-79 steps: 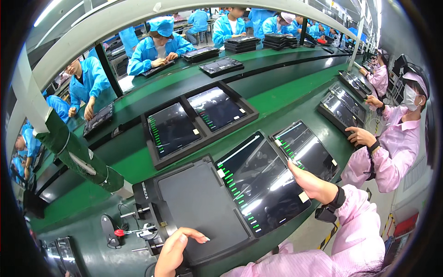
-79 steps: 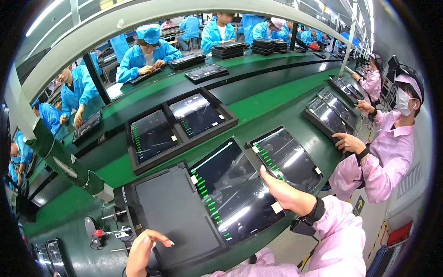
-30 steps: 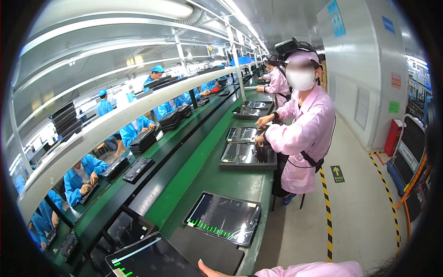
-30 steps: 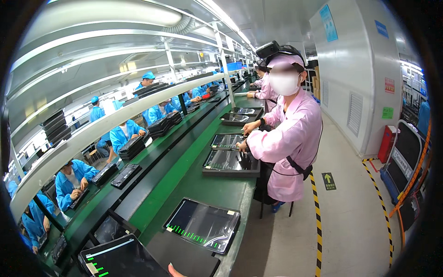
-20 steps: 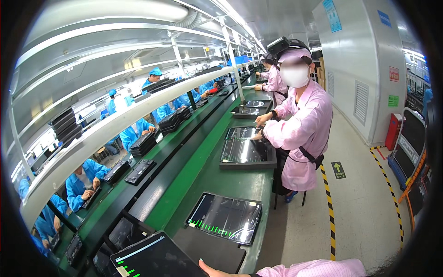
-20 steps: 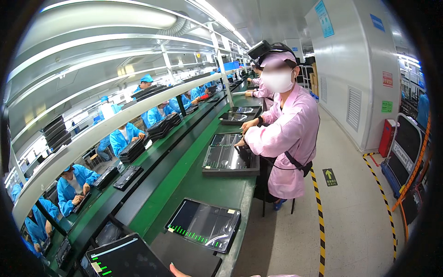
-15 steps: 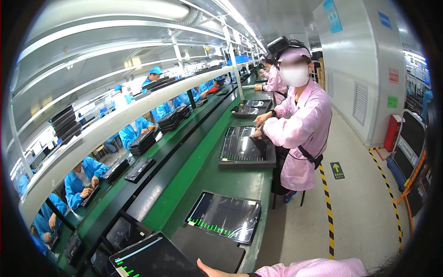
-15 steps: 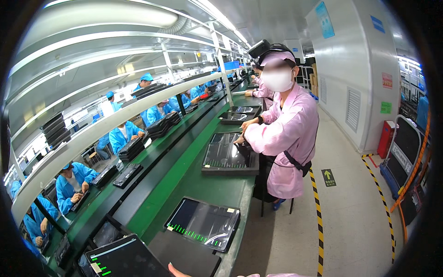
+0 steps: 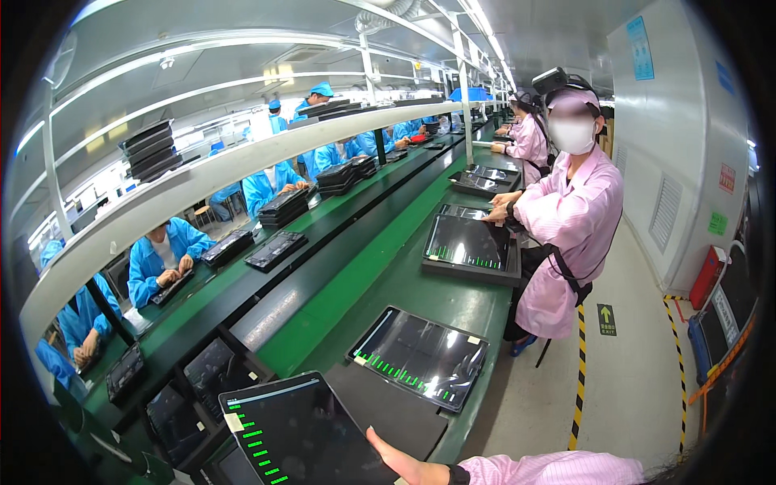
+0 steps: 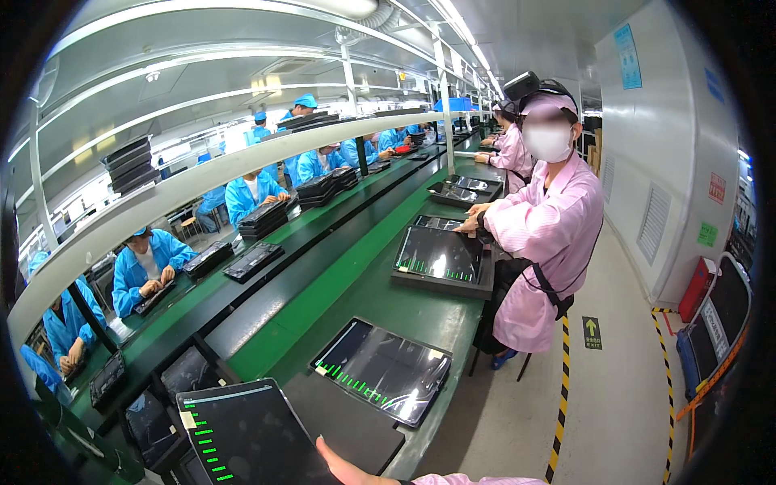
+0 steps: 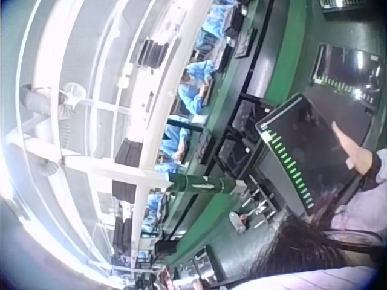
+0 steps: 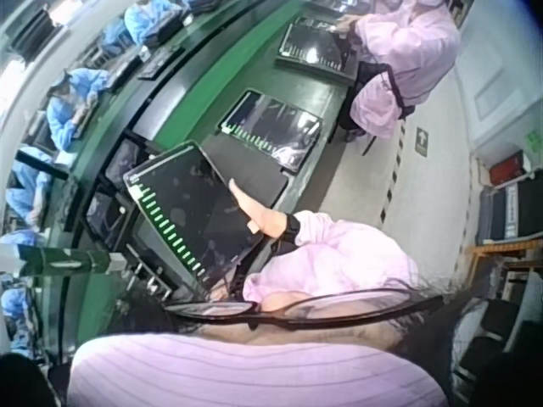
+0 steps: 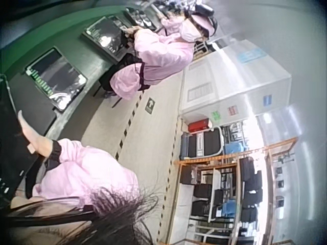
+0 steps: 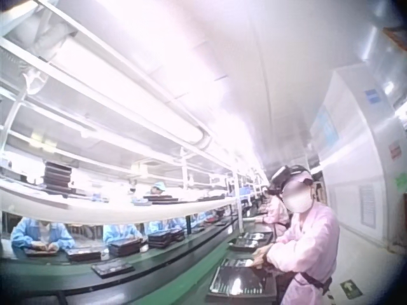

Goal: Testing the functional components of tablet devices on a production line and recording metrics on a log sheet.

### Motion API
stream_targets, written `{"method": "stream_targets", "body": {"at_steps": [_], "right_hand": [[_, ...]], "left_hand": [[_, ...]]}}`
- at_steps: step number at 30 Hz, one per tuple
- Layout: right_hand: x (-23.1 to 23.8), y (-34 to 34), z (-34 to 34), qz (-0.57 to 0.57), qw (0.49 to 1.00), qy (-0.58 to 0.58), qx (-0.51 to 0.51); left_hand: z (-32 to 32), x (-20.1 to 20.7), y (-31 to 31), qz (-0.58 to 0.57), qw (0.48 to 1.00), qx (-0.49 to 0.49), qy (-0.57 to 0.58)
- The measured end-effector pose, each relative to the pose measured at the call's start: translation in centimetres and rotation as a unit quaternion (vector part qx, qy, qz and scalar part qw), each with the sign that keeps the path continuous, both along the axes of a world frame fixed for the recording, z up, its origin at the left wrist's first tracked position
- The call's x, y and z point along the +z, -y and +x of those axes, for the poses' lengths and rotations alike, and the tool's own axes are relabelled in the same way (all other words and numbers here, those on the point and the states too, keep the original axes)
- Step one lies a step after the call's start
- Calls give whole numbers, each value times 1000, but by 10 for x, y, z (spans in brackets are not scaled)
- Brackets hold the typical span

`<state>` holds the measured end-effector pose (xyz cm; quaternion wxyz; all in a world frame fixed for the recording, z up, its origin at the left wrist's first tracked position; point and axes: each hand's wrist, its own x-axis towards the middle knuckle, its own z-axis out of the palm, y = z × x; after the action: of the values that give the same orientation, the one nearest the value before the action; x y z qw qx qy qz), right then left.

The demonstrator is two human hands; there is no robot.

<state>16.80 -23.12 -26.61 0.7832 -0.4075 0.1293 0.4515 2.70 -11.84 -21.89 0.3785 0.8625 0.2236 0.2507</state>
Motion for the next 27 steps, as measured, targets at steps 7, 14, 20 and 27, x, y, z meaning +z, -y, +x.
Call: {"method": "stream_targets", "body": {"at_steps": [7, 14, 20, 27], "right_hand": [[6, 4, -3, -43, 994, 96, 12], [-24, -8, 5, -24, 997, -37, 67], [-46, -18, 9, 188, 977, 11, 103], [-1, -4, -7, 176, 977, -103, 56]], "left_hand": [[-3, -2, -2, -23, 1000, 4, -2], [-8, -9, -4, -48, 999, 10, -3], [-13, -11, -6, -69, 997, 23, 0], [-22, -15, -10, -92, 995, 39, 3]]}}
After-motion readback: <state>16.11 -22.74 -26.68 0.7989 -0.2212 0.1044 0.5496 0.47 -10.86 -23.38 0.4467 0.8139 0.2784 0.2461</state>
